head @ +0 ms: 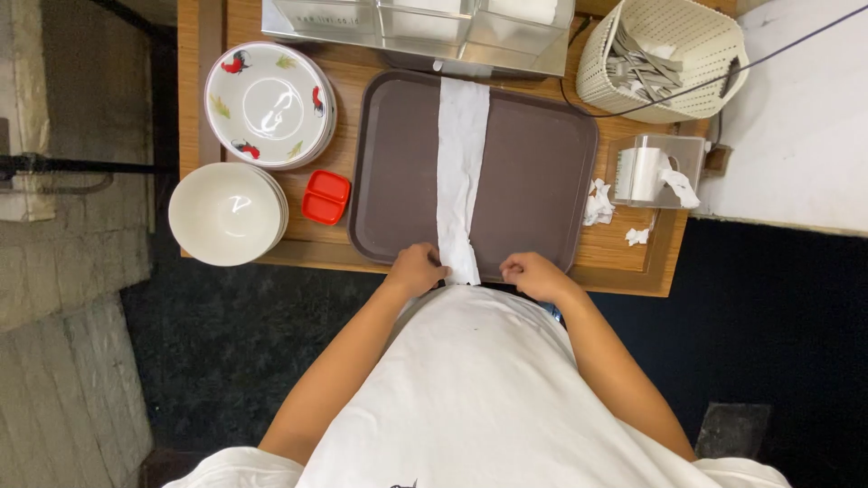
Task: Wrapping spoons and forks individually in paper napkins.
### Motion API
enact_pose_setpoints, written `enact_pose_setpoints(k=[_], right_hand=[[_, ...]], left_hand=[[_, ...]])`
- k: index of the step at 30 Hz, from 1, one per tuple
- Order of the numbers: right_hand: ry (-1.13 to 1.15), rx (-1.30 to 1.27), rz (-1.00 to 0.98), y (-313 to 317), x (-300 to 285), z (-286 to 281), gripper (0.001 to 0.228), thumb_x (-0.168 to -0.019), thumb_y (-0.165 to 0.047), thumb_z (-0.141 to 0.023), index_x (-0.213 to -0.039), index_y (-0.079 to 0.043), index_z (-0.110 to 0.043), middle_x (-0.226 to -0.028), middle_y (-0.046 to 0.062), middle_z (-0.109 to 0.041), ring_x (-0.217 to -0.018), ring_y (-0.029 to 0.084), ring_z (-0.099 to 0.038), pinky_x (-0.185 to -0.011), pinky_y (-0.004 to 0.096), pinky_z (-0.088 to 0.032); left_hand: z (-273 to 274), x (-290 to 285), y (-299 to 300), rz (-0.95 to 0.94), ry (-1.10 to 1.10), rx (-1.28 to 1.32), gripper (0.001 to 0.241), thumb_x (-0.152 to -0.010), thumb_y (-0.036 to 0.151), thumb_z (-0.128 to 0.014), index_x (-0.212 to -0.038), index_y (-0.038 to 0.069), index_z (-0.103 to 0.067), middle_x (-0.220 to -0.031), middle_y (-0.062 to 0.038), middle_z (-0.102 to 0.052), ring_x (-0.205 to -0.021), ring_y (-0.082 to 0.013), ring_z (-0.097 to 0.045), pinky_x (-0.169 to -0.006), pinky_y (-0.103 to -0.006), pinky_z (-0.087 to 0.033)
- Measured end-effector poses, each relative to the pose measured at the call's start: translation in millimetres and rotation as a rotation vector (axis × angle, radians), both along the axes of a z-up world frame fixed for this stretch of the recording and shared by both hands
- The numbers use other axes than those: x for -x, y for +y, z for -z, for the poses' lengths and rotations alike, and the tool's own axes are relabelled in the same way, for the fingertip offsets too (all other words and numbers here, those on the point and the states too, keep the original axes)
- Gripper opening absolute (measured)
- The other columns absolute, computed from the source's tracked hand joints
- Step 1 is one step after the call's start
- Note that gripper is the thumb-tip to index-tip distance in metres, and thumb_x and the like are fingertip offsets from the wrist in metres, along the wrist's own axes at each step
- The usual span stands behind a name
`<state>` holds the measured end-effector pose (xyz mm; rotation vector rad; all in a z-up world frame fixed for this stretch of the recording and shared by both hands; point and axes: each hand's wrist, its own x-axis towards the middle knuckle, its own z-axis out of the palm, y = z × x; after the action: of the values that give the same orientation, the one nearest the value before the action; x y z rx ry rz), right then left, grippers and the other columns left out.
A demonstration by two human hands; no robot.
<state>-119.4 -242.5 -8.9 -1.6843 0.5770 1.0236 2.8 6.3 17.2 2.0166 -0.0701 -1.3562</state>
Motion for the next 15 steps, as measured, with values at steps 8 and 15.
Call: enact_pose_setpoints(k=[8, 15], right_hand=[[-0.340, 0.084, 0.386, -24.3, -60.5, 37.3, 0.024, -0.096, -0.011, -0.061, -0.114, 0.004, -0.068, -0.097, 0.012, -0.074, -0.075, 0.017, -0.068, -0.068, 0.031, -0.056], [-0.438, 0.173, 0.392, -7.5, -123.0, 45.1, 0.032, -0.093, -0.017, -0.065, -0.115, 0.005, -0.064, -0.090, 0.011, -0.075, -0.063, 0.018, -0.073, -0.058, 0.030, -0.057]], left_hand=[[-3.5, 4.6, -22.8, -0.037, -0.480, -0.355, 0.051, -0.090, 0.044, -0.075, -0.115, 0.000, -0.065, -0.115, -0.023, -0.069, -0.110, -0.0403, -0.064, -0.092, -0.0510, -0.053], [10.6, -14.8, -114.0, -0.135, -0.623, -0.435, 0.072, -0.081, 0.045, -0.082, -0.123, -0.004, -0.048, -0.123, -0.024, -0.056, -0.115, -0.0415, -0.056, -0.094, -0.0541, -0.046]])
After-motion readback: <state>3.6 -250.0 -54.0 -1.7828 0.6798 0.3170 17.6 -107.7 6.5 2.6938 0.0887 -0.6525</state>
